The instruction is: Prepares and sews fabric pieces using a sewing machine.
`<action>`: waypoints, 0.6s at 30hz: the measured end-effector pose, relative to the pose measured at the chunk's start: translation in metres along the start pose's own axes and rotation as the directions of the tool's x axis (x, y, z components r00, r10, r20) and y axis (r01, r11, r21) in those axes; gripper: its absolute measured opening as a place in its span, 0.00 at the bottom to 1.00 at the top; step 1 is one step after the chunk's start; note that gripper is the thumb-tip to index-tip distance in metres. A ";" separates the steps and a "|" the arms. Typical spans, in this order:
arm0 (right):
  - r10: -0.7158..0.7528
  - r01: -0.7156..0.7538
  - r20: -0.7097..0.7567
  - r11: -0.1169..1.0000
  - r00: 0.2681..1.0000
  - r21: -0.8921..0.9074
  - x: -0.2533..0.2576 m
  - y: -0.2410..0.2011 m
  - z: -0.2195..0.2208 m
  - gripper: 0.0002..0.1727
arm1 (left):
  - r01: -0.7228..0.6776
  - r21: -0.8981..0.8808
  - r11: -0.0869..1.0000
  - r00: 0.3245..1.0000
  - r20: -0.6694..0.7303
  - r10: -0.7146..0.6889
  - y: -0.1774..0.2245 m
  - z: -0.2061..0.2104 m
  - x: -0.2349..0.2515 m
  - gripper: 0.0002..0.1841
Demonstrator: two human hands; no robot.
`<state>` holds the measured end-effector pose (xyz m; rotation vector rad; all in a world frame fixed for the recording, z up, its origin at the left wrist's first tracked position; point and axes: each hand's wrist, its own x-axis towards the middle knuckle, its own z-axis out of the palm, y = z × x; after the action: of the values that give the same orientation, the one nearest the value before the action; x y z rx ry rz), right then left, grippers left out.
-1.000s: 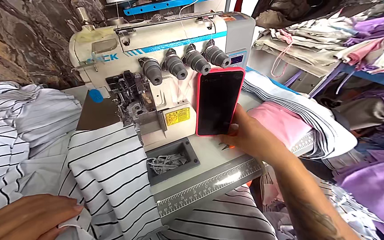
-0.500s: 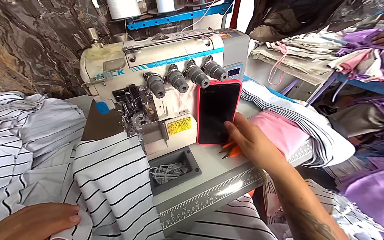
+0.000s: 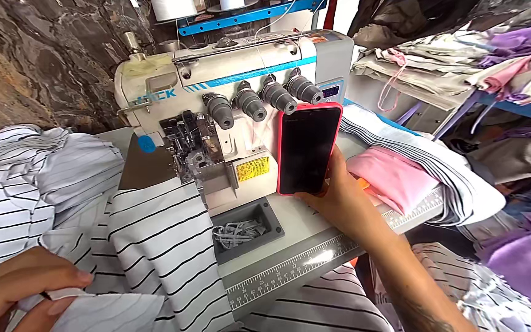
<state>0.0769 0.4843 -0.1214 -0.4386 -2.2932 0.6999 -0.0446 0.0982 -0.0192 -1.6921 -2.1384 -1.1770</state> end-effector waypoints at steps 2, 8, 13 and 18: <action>0.030 -0.031 -0.009 0.999 1.000 -0.039 0.000 -0.002 0.002 0.70 | -0.022 0.019 1.000 1.000 -0.007 0.022 0.001 -0.001 0.004 0.13; -0.010 0.010 -0.023 1.000 1.000 -0.012 0.002 0.000 -0.002 0.53 | -0.036 0.001 0.999 0.999 -0.021 0.036 0.004 0.000 0.009 0.12; -0.109 0.146 -0.277 0.982 0.955 0.118 -0.023 -0.031 -0.034 0.35 | -0.042 0.018 0.999 0.999 0.009 0.042 0.004 -0.004 0.008 0.12; -0.393 0.255 0.064 0.703 0.917 0.664 -0.065 -0.144 0.000 0.36 | -0.071 0.082 0.994 0.996 0.055 0.066 0.000 0.000 0.012 0.11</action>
<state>0.1066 0.3380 -0.0693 0.3823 -2.0437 1.3204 -0.0490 0.1072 -0.0122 -1.7638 -2.1097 -1.0210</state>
